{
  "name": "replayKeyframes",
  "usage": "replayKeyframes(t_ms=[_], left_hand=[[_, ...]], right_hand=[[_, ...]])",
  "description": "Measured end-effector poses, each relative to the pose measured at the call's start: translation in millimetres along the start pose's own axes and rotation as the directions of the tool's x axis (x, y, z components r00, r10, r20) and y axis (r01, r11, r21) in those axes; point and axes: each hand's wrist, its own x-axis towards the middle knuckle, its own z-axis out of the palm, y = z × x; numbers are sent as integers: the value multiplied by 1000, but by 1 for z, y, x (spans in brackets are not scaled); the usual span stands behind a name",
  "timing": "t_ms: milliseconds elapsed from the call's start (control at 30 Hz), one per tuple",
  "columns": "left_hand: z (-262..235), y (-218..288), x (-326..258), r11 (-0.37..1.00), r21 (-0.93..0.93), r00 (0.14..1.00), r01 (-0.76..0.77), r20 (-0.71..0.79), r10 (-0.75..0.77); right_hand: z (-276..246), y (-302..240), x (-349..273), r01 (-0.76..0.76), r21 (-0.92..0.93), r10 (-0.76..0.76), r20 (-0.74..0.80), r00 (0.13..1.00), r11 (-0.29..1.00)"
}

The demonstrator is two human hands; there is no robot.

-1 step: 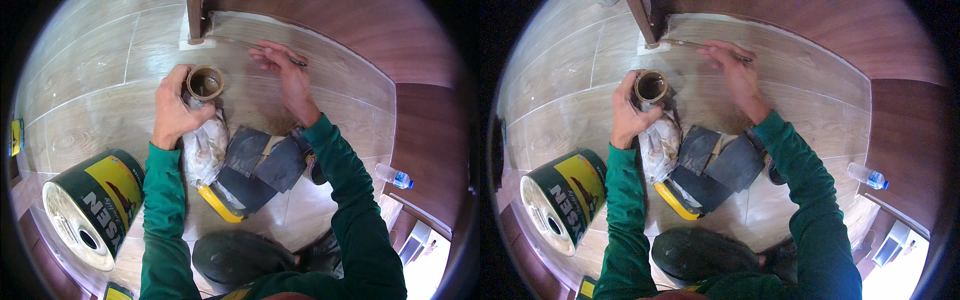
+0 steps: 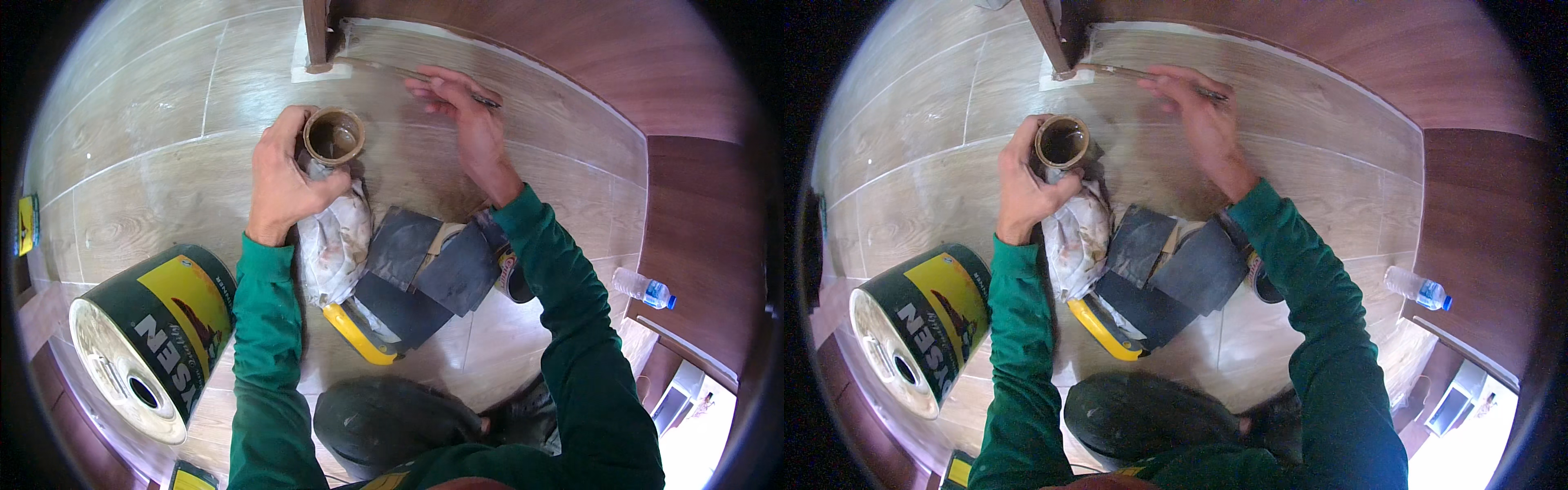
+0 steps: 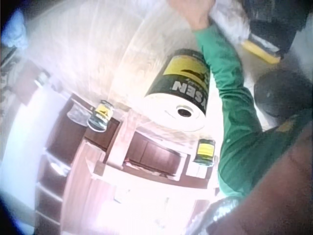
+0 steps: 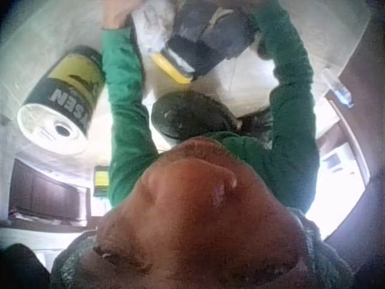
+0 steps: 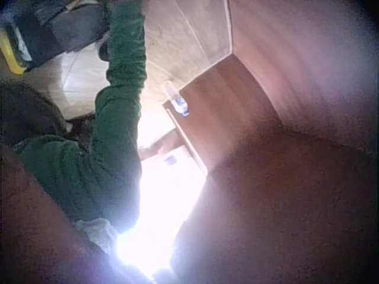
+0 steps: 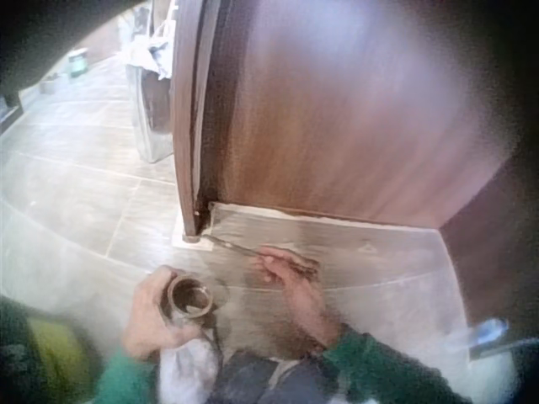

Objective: The person sits on the floor and uses a small brush to apply a liquid finish to the edges of a light-colored wooden floor. They dip the brush into a small container, apply the finish to the seams, and wipe excess with a cloth.

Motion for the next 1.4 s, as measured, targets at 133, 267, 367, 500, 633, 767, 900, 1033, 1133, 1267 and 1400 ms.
replayKeyframes(t_ms=[133,267,367,500,633,767,900,1033,1133,1267,1400], left_hand=[[0,7,0,1000,0,1000,10,-4,-10],[-2,6,1,997,79,1000,-21,4,21],[0,4,2,996,79,999,-35,-6,36],[0,4,3,996,85,1000,-31,3,31],[1,2,2,998,59,1000,0,7,0],[1,8,2,998,0,998,56,32,-56],[2,4,2,999,-21,999,44,26,-43],[0,8,3,999,31,999,25,44,-27],[-1,10,2,998,57,999,24,42,-27],[4,9,2,999,-7,998,45,49,-44],[3,8,0,995,-60,996,76,50,-73]], right_hand=[[-1,7,6,-34,-52,35,23,999,998],[3,7,8,-31,-82,34,38,999,996],[3,6,12,0,-111,7,63,998,994],[6,1,13,-19,-123,25,43,999,992],[7,2,18,-52,-103,52,3,999,993],[6,5,25,-27,-63,26,-13,1000,998],[6,11,34,-15,-11,15,-36,999,1000],[7,12,37,-12,-37,11,-27,1000,999],[10,10,38,-30,-20,29,-46,999,999],[9,13,44,-10,19,11,-50,999,1000],[8,14,49,-8,29,10,-56,998,1000]])
